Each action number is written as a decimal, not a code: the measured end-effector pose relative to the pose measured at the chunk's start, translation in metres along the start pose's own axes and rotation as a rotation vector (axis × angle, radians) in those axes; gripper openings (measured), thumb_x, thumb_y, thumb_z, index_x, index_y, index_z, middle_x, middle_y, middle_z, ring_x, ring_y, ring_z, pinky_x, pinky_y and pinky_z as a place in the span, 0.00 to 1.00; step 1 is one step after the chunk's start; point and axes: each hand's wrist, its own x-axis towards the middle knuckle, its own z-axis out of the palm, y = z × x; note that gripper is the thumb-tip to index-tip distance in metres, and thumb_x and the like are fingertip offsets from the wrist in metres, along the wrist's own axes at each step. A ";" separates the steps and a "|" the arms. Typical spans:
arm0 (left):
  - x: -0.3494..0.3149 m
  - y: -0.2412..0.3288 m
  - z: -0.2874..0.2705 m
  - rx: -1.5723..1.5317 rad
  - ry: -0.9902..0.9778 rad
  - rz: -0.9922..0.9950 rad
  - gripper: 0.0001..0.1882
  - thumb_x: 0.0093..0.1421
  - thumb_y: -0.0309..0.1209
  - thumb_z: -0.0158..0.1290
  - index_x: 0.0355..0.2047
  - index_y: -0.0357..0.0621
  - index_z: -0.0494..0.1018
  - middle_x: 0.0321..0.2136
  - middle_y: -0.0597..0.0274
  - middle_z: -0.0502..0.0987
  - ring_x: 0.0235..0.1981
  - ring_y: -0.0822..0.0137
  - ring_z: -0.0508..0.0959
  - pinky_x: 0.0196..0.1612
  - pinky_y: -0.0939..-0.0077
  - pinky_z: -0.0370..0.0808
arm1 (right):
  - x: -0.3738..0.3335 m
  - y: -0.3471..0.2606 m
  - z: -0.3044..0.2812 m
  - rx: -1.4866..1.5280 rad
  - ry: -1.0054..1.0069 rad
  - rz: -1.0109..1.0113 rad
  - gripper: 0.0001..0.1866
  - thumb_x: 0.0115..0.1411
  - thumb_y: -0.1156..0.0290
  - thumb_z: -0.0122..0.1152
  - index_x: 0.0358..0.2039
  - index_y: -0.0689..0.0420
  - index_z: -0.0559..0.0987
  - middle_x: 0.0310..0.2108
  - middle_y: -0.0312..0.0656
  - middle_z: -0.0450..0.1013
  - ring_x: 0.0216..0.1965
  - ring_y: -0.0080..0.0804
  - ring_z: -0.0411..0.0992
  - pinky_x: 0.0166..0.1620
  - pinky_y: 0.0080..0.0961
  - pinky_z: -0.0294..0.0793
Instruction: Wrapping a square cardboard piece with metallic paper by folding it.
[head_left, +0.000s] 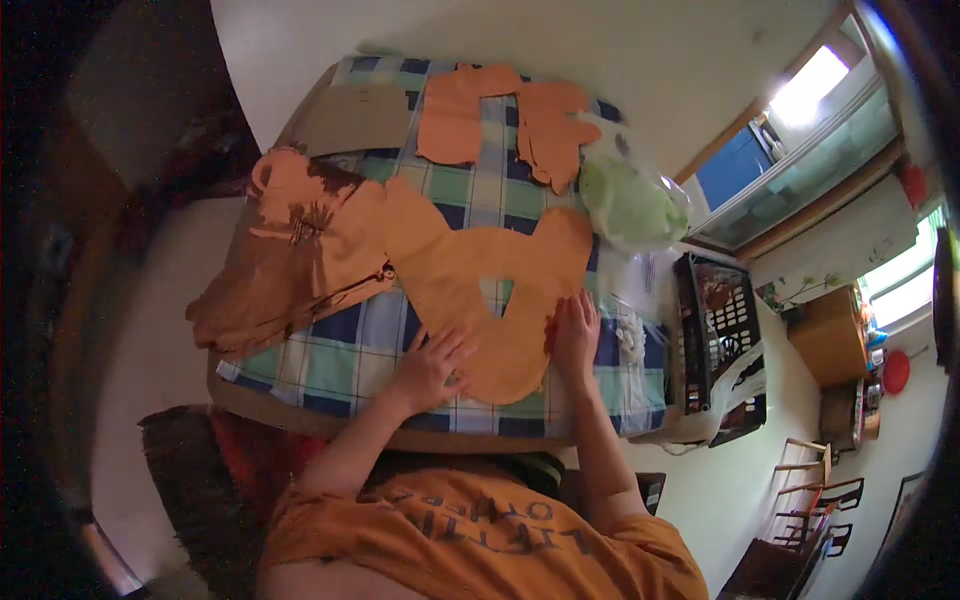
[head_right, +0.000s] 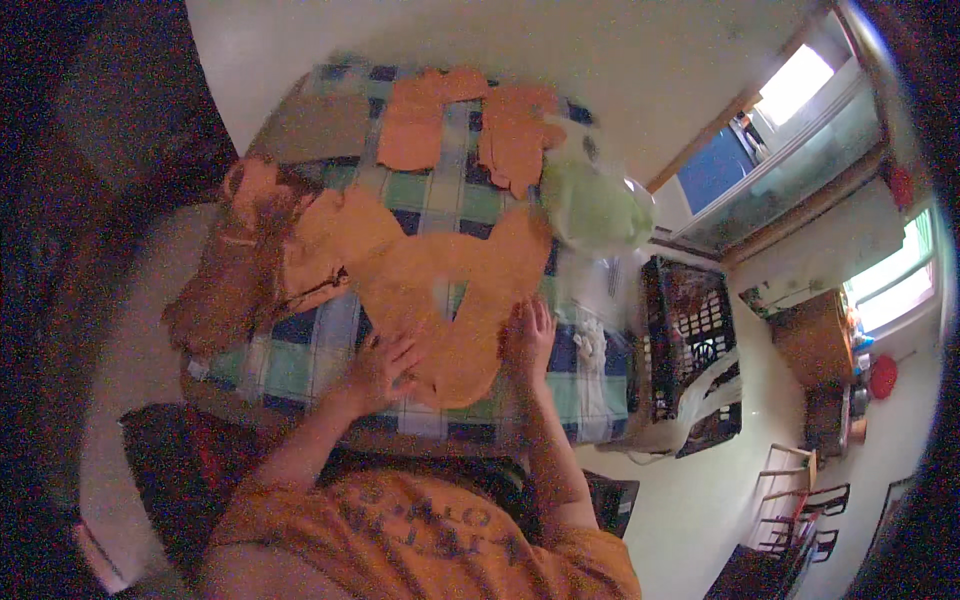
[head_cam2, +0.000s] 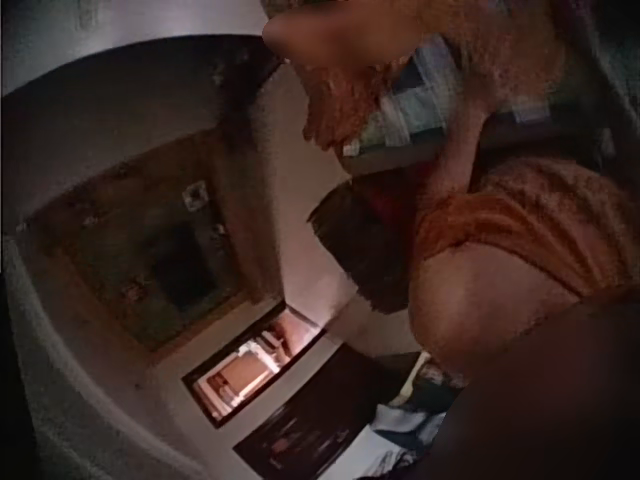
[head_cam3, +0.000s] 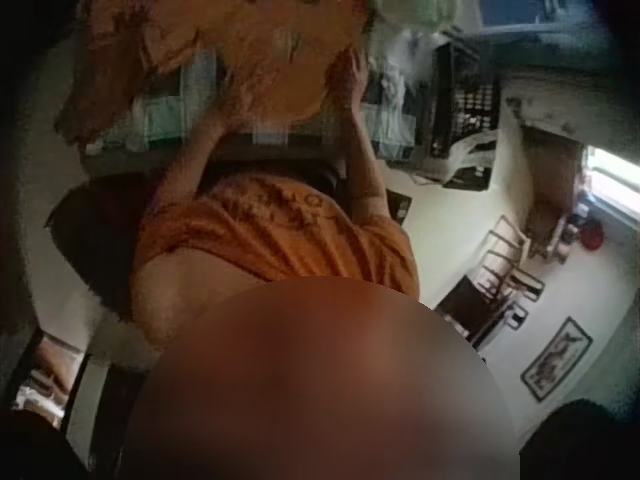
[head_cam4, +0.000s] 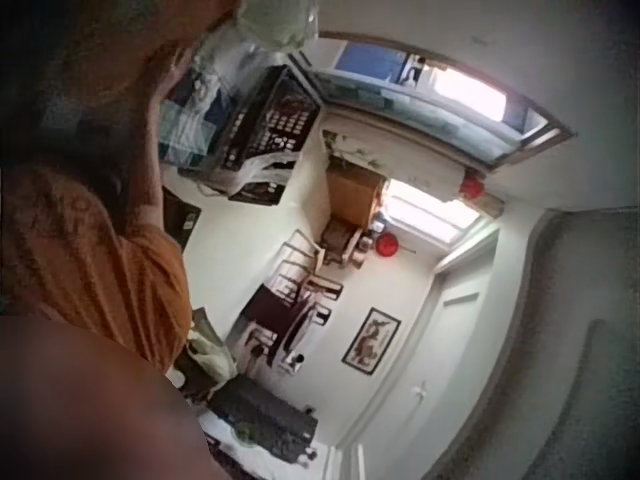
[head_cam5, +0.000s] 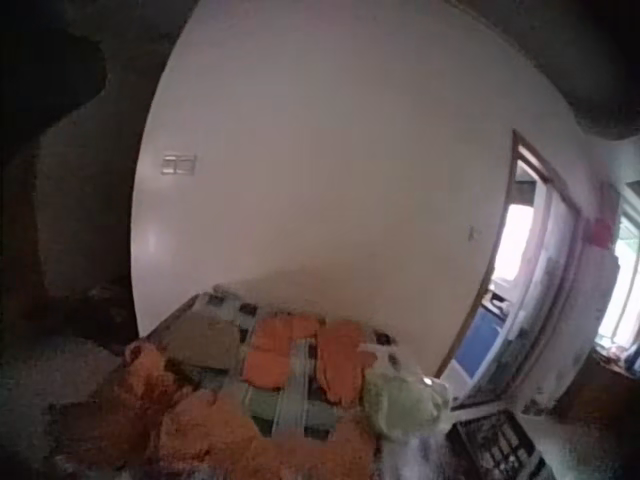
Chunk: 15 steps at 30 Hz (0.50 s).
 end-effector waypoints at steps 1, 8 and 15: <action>0.001 0.001 -0.001 -0.015 -0.013 -0.023 0.28 0.55 0.45 0.55 0.55 0.50 0.68 0.59 0.56 0.65 0.62 0.55 0.62 0.63 0.48 0.53 | 0.009 0.002 0.004 0.082 -0.015 -0.030 0.24 0.60 0.64 0.55 0.56 0.55 0.69 0.59 0.51 0.63 0.62 0.49 0.59 0.62 0.49 0.55; -0.002 -0.004 0.004 -0.003 0.031 0.007 0.26 0.54 0.44 0.55 0.52 0.50 0.70 0.59 0.56 0.65 0.63 0.56 0.61 0.64 0.48 0.53 | 0.170 -0.002 0.052 0.248 -0.049 -0.226 0.24 0.56 0.66 0.57 0.54 0.56 0.69 0.49 0.53 0.67 0.50 0.54 0.65 0.51 0.46 0.67; -0.014 -0.005 0.028 -0.100 0.013 -0.014 0.26 0.54 0.42 0.55 0.53 0.50 0.69 0.60 0.57 0.63 0.65 0.57 0.58 0.64 0.45 0.51 | 0.289 0.020 0.147 0.158 -0.040 -0.152 0.18 0.58 0.66 0.55 0.48 0.59 0.72 0.46 0.59 0.70 0.46 0.56 0.69 0.47 0.46 0.69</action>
